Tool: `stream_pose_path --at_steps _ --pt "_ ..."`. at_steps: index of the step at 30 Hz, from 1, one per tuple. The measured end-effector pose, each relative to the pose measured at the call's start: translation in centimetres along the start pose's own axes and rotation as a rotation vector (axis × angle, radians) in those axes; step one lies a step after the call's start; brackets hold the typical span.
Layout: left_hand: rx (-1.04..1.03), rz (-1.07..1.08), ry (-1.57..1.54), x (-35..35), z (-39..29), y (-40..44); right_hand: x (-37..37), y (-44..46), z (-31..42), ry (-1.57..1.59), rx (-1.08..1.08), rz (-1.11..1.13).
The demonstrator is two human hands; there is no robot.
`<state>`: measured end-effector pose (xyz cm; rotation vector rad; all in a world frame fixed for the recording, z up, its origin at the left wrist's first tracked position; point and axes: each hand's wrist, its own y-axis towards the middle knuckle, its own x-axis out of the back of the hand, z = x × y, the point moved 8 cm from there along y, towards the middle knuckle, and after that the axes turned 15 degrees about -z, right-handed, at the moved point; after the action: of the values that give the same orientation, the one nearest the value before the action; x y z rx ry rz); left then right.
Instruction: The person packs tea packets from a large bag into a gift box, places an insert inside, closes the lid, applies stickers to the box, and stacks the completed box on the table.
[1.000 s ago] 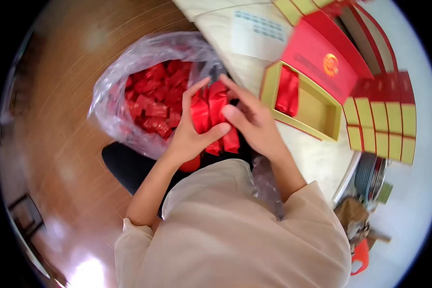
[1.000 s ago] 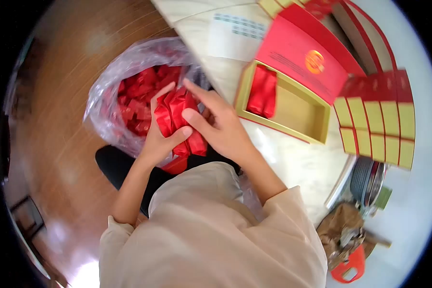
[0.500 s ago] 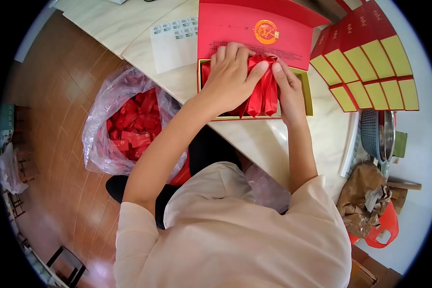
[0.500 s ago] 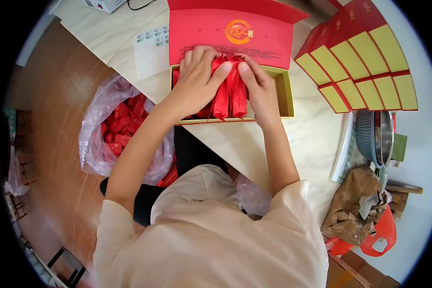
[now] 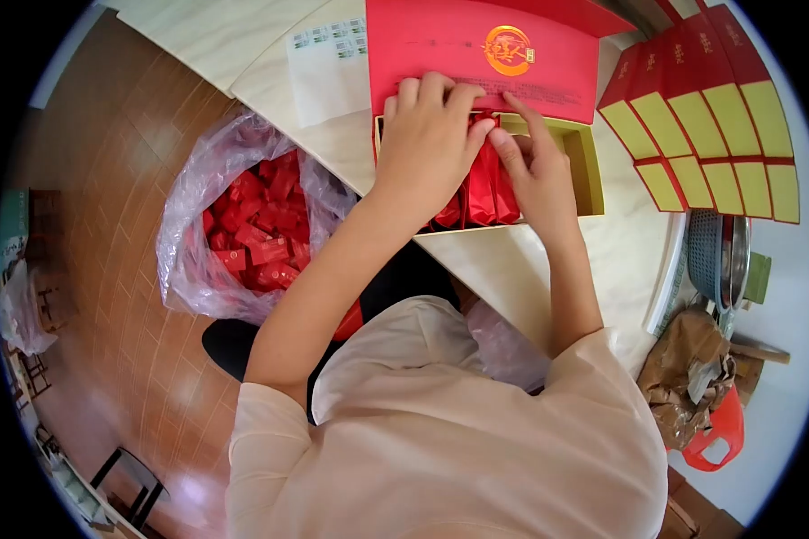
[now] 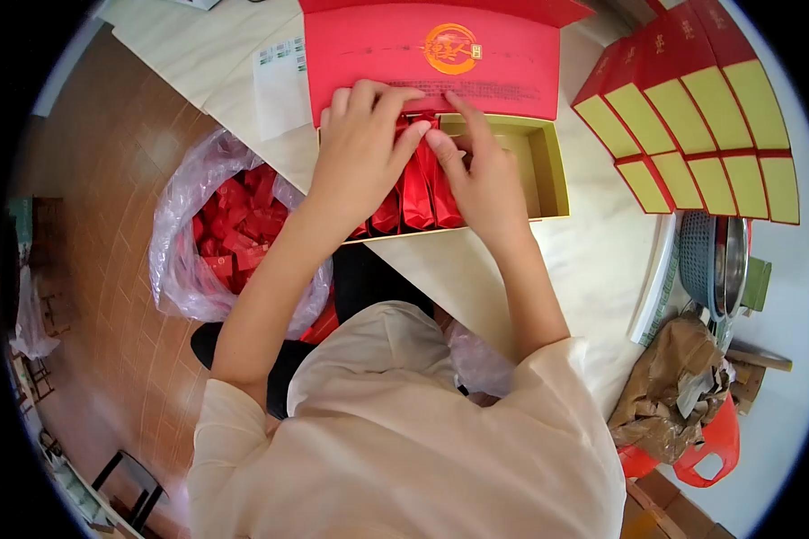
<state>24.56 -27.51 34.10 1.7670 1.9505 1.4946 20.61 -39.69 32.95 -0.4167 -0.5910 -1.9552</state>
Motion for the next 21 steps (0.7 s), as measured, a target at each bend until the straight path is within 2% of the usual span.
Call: stream_pose_path --at_steps 1,4,8,10,12,14,16,18,21 --pt "-0.039 0.031 0.083 -0.3 -0.2 -0.2 -0.1 -0.2 -0.1 -0.171 -0.040 0.020" --pt "-0.034 0.040 0.113 -0.5 -0.2 -0.1 -0.8 -0.4 -0.1 -0.236 0.117 -0.017" --pt "0.039 -0.029 0.010 2.1 0.7 0.1 -0.5 -0.4 -0.1 -0.202 0.046 -0.045" --pt "0.135 -0.039 0.000 4.4 2.3 -1.2 -0.2 -0.5 -0.1 -0.252 0.065 -0.082" --pt "0.377 -0.225 -0.310 7.2 4.9 -3.6 0.4 -0.4 -0.1 -0.329 0.110 -0.156" --pt "0.598 -0.089 -0.419 6.4 6.0 -8.1 -0.4 -0.8 0.1 -0.403 0.060 -0.087" --pt "0.617 0.042 -0.535 5.4 4.3 -11.0 -1.1 -1.2 0.6 -0.495 0.086 -0.121" --pt "0.507 0.011 -0.473 5.5 1.7 -11.8 -2.1 -1.7 1.4 -0.441 0.064 -0.041" --pt "0.521 0.064 -0.464 5.4 1.1 -12.0 -3.3 -2.4 2.7 -0.494 0.086 0.039"
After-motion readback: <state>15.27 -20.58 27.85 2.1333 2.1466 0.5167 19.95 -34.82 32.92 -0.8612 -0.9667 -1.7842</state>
